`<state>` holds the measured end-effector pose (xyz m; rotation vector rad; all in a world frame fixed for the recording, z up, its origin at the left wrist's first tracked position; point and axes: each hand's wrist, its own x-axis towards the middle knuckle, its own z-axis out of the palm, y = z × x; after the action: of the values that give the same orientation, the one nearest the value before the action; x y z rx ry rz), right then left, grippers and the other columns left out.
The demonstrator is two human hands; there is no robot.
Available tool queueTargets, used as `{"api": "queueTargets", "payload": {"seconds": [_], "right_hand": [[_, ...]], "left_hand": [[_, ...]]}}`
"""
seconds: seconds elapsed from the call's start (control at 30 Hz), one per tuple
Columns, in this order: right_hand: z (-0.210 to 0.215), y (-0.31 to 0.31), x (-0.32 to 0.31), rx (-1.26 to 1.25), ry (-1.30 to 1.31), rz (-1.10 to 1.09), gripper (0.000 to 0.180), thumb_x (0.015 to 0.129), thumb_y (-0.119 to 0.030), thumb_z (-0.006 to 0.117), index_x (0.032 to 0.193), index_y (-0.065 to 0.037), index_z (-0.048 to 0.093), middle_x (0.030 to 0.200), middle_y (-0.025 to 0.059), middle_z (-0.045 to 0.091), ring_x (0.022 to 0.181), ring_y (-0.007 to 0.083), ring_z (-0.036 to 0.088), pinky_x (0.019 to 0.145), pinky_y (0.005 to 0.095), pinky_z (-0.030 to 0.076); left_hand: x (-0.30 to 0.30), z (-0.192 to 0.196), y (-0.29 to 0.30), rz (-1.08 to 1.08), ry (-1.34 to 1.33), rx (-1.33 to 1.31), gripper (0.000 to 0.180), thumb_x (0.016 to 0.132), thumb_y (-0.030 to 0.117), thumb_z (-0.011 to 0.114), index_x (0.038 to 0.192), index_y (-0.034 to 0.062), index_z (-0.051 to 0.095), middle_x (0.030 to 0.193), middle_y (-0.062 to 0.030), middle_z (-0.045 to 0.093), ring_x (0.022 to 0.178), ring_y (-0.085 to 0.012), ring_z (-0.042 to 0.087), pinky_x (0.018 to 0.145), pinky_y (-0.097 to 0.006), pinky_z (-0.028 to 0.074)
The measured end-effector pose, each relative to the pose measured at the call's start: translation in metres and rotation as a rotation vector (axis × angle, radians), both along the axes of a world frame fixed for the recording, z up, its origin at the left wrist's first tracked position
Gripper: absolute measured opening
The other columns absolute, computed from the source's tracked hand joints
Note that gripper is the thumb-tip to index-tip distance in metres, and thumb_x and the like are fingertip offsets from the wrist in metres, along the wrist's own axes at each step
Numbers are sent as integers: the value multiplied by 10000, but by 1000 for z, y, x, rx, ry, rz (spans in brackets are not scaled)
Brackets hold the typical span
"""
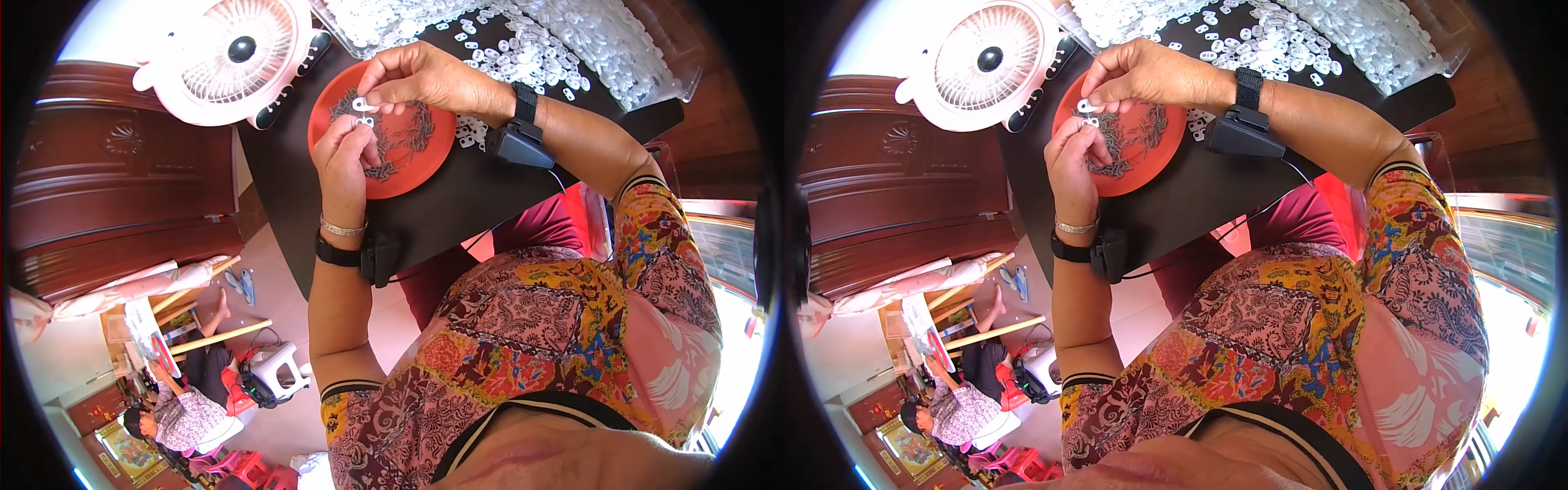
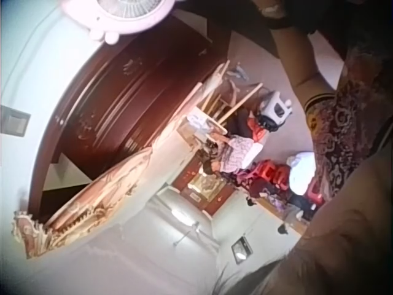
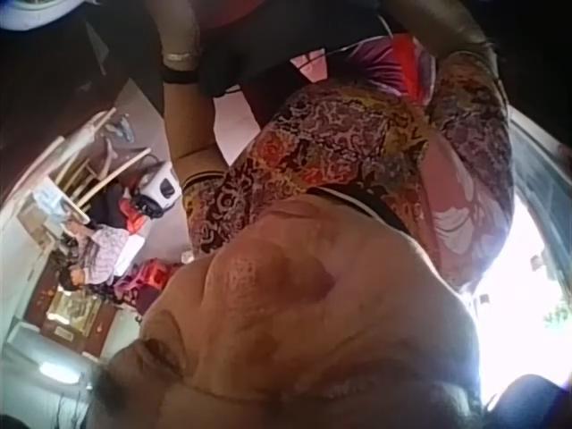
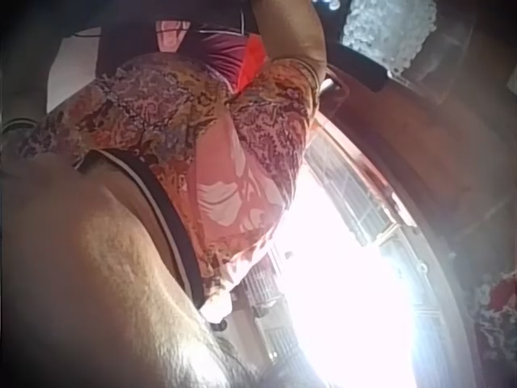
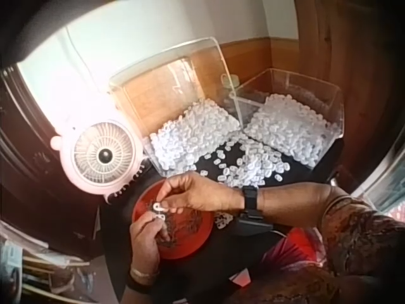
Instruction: Assembling tiny metal pins into small white plastic components by hand.
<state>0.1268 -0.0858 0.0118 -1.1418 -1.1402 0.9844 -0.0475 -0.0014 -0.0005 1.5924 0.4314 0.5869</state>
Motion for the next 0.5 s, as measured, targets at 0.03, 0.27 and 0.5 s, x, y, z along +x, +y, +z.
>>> {"api": "queueTargets", "payload": {"seconds": [0.03,0.27,0.5], "right_hand": [[0,0,0,2,4,2,143,876,-113,653,982,-17,659,827,6,663,728,45,597,652,186,483],[3,-2,1,83,-170,25,108,863,-81,657,955,-24,672,838,0,663,763,43,592,688,194,485],[2,-3,-3,132,-280,24,118,846,-45,667,957,-3,666,877,15,665,833,67,600,792,221,489]], "left_hand": [[0,1,-1,4,4,8,184,885,100,464,732,20,527,606,-30,510,510,-101,466,498,-220,351],[1,2,-3,0,0,5,194,880,94,468,703,29,516,600,-18,501,508,-90,451,493,-212,333],[2,1,-4,23,-12,-18,203,884,92,501,691,32,508,604,0,485,518,-67,426,494,-213,322]]}}
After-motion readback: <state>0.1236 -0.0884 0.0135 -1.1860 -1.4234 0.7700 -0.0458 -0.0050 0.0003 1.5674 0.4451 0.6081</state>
